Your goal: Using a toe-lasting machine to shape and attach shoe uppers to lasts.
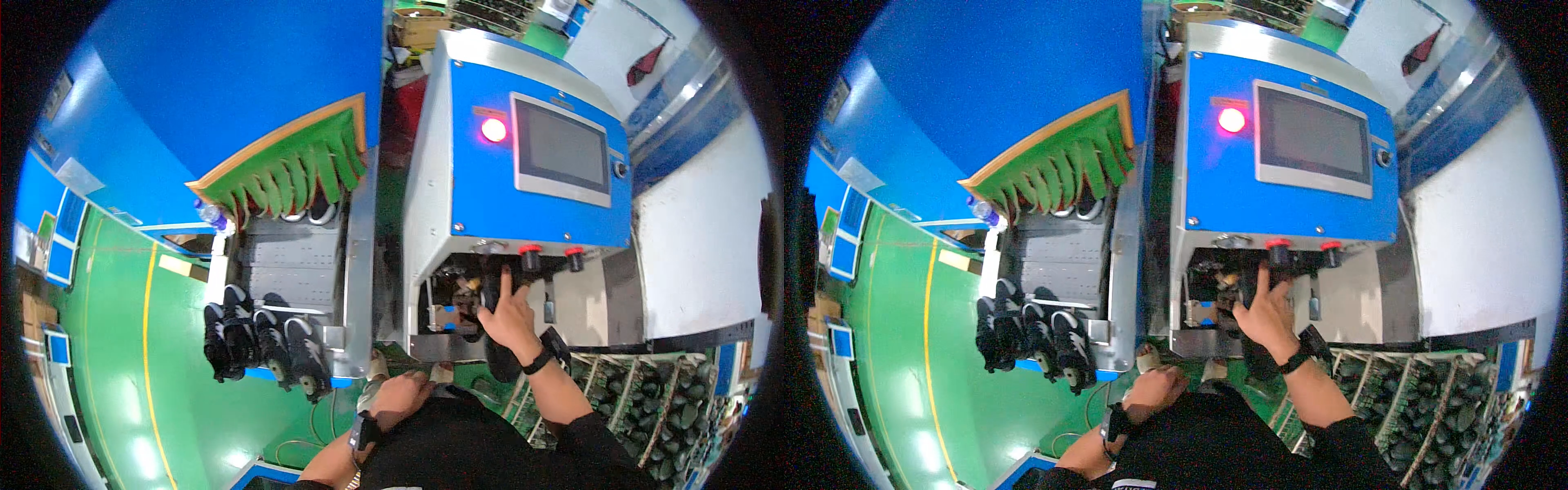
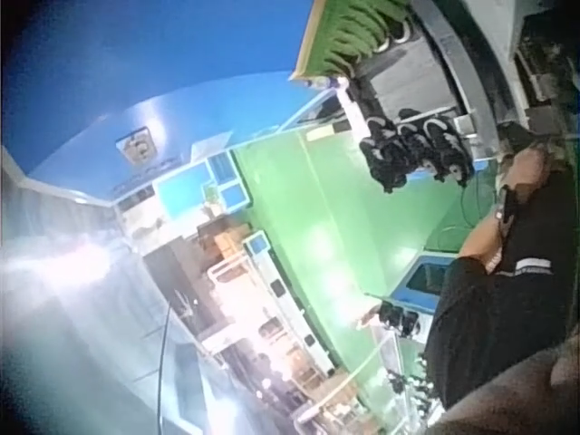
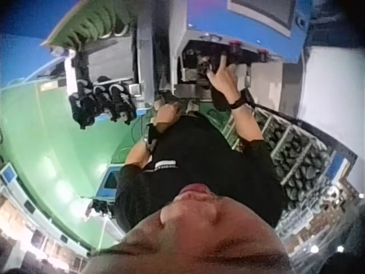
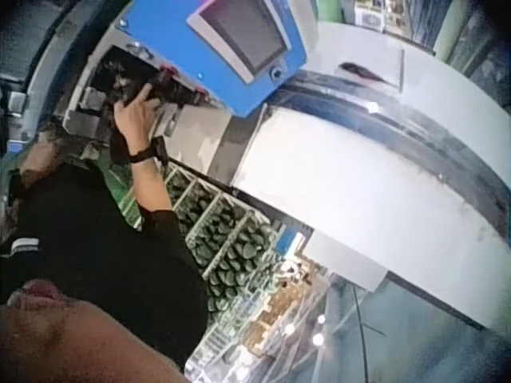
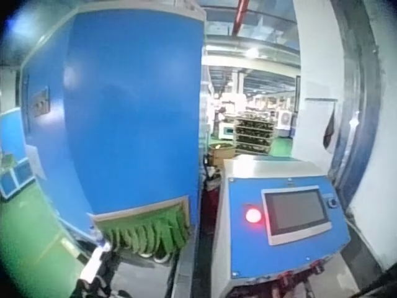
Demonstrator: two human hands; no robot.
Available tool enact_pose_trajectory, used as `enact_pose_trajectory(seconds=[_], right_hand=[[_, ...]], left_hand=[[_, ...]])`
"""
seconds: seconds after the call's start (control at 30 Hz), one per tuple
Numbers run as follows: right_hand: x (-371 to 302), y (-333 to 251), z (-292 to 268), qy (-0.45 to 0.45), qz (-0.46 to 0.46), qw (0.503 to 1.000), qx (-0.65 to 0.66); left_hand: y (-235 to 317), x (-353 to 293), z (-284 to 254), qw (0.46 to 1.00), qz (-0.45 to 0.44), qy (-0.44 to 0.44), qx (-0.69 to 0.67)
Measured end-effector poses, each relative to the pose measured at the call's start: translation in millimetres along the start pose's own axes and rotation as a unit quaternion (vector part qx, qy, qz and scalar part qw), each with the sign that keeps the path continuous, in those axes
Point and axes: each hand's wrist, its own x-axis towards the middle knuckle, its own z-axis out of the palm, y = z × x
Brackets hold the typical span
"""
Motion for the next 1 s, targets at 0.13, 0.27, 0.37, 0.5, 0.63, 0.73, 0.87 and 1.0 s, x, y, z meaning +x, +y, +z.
enact_pose_trajectory(seconds=[0.13, 0.27, 0.37, 0.5, 0.63, 0.73, 0.87, 1.0], right_hand=[[-7.7, -5.0, 4.4, 0.021, -0.008, 1.0, 0.016], [-18.1, -0.4, 4.4, 0.044, -0.002, 0.998, 0.042], [-25.2, 3.7, 13.9, 0.104, -0.007, 0.993, 0.047], [-58.5, 5.6, 20.1, 0.223, -0.053, 0.97, 0.082], [-124.9, 25.1, 45.4, 0.287, -0.138, 0.944, 0.086], [-192.9, 28.7, 23.6, 0.228, -0.153, 0.956, 0.106], [-237.9, 27.4, -21.6, -0.106, -0.159, 0.971, 0.143], [-182.9, 51.5, 5.9, -0.121, 0.18, 0.824, 0.523]], left_hand=[[-13.5, 12.4, -2.1, 0.999, 0.009, 0.036, -0.008], [-9.6, 25.6, -12.7, 0.998, 0.03, 0.051, 0.001], [-4.0, 34.9, -11.2, 0.998, 0.049, 0.021, -0.018], [23.9, 35.3, -28.1, 0.988, 0.043, -0.106, -0.107], [21.2, 38.5, 5.3, 0.9, -0.009, -0.216, -0.379], [23.4, 40.7, 17.7, 0.706, -0.078, -0.37, -0.598], [24.6, 34.2, 27.6, 0.64, -0.148, -0.459, -0.598], [28.3, 26.0, 46.9, 0.712, -0.242, -0.338, -0.566]])
